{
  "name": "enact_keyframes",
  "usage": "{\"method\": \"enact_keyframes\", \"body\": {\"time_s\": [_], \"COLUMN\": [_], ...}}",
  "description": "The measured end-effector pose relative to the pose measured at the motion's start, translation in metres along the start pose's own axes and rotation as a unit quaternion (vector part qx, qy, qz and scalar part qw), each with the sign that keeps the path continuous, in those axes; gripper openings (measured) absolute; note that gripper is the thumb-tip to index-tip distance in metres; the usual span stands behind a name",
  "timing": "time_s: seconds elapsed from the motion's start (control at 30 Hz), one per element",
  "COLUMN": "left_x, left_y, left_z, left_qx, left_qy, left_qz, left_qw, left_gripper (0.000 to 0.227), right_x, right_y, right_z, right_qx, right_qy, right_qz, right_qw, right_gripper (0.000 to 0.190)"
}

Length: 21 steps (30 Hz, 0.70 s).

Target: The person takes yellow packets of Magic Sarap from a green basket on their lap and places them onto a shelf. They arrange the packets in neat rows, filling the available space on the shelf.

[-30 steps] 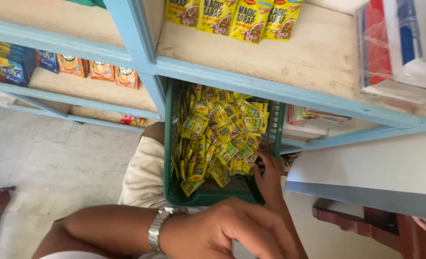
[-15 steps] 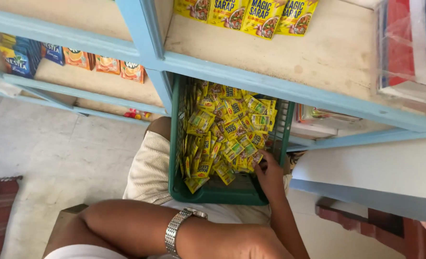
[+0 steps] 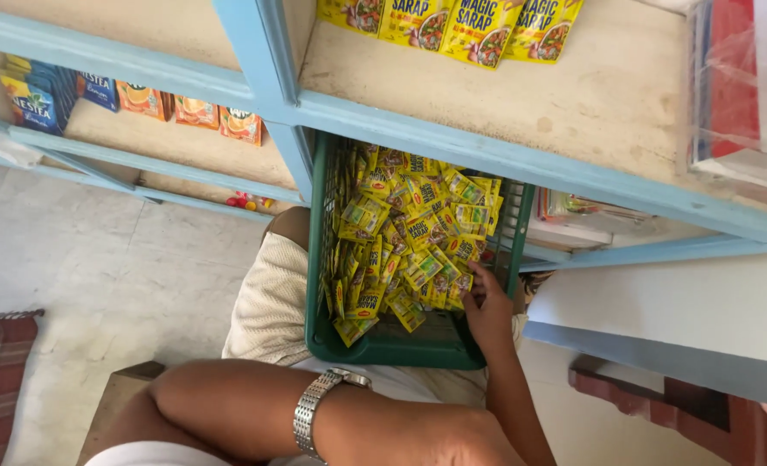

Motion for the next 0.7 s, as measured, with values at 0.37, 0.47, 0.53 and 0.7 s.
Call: {"method": "enact_keyframes", "body": {"time_s": [0.37, 0.47, 0.53, 0.7], "left_x": [0.067, 0.136, 0.161, 0.197], "left_y": [-0.033, -0.092, -0.122, -0.15], "left_z": [-0.008, -0.045, -0.063, -0.08], "left_qx": [0.149, 0.258, 0.278, 0.309], "left_qy": [0.06, 0.211, 0.235, 0.321], "left_qz": [0.032, 0.194, 0.237, 0.354], "left_qw": [0.986, 0.923, 0.901, 0.822], "left_gripper": [0.035, 0.035, 0.035, 0.033], "right_x": [0.014, 0.028, 0.034, 0.04], "right_y": [0.007, -0.012, -0.031, -0.056], "right_z": [0.001, -0.001, -0.002, -0.007], "right_qx": [-0.033, -0.029, -0.032, -0.029], "right_qy": [-0.038, -0.021, -0.019, -0.017], "right_qz": [0.183, 0.226, 0.268, 0.361], "right_qw": [0.982, 0.973, 0.963, 0.932], "right_gripper": [0.054, 0.056, 0.056, 0.056]}}
Point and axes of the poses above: each hand's wrist, its own z-axis towards the middle knuckle, its own x-axis out of the back of the hand, y = z × x, the point moved 8 cm from there along z, towards the middle knuckle, and after that the axes turned 2 degrees about -y, right-handed, at the moved point
